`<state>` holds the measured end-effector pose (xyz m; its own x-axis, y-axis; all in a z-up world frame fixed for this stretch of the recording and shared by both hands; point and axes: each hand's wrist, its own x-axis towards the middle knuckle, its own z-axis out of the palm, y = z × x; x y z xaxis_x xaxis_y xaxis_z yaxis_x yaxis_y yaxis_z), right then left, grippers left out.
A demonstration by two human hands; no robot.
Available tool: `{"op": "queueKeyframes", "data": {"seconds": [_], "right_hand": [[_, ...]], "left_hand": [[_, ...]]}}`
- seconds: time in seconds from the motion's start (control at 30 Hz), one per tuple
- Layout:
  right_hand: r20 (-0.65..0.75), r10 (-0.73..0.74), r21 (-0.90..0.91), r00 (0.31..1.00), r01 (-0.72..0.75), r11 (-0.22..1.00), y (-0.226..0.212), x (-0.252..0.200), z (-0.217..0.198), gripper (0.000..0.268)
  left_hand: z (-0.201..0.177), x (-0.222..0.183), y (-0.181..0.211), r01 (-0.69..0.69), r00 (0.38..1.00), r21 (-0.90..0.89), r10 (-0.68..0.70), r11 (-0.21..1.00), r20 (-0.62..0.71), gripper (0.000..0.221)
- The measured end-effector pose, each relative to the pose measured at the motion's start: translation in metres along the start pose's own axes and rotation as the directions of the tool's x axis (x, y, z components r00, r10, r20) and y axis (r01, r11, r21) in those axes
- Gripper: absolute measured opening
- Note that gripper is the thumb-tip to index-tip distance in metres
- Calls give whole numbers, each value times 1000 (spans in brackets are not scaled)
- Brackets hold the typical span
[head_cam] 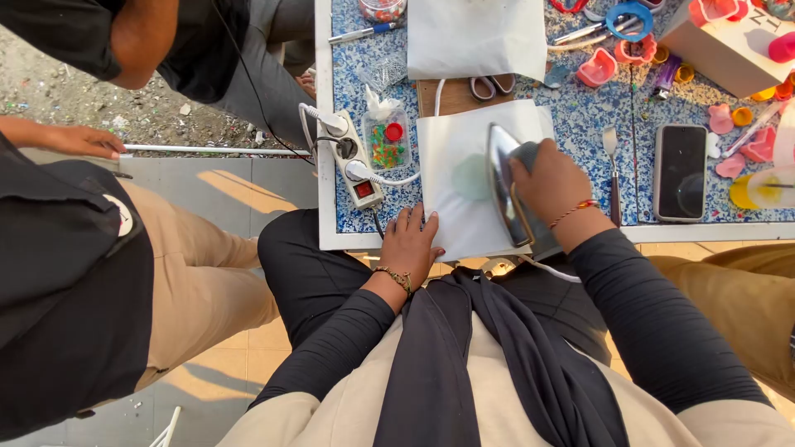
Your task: Shaping and ironing synthetic material to create decorative flower petals.
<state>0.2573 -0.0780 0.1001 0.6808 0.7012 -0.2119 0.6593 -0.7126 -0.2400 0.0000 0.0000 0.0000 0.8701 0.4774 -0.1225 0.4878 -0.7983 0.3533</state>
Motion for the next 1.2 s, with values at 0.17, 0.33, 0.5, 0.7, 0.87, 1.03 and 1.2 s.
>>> {"op": "queueKeyframes", "data": {"seconds": [0.17, 0.33, 0.5, 0.7, 0.87, 1.03, 1.2], "right_hand": [[136, -56, -6, 989, 57, 998, -42, -2, 22, 47], [134, -54, -11, 990, 56, 998, -58, -1, 33, 44], [138, -13, 33, 990, 9, 999, -73, 17, 28, 43], [122, -9, 82, 992, -1, 997, -82, 37, 24, 42], [163, -1, 39, 987, -5, 999, -80, 31, 29, 42], [145, -30, 23, 989, 27, 999, -81, 39, 29, 43], [102, -43, 38, 994, 39, 998, -83, 46, 28, 42]], "left_hand": [[-4, 2, 0, -9, 1000, -15, 9, 1000, 10, 74], [-6, 1, -11, -60, 998, -39, 60, 997, -12, 74], [-8, 4, -14, -103, 991, -70, 96, 992, -90, 73], [1, 4, -17, -104, 987, -34, 99, 994, -126, 73], [-2, 6, -19, -95, 989, -42, 90, 995, -119, 73], [0, 5, -17, -87, 991, -48, 81, 995, -104, 72], [-5, 2, -13, -51, 996, -42, 48, 998, -79, 71]]}}
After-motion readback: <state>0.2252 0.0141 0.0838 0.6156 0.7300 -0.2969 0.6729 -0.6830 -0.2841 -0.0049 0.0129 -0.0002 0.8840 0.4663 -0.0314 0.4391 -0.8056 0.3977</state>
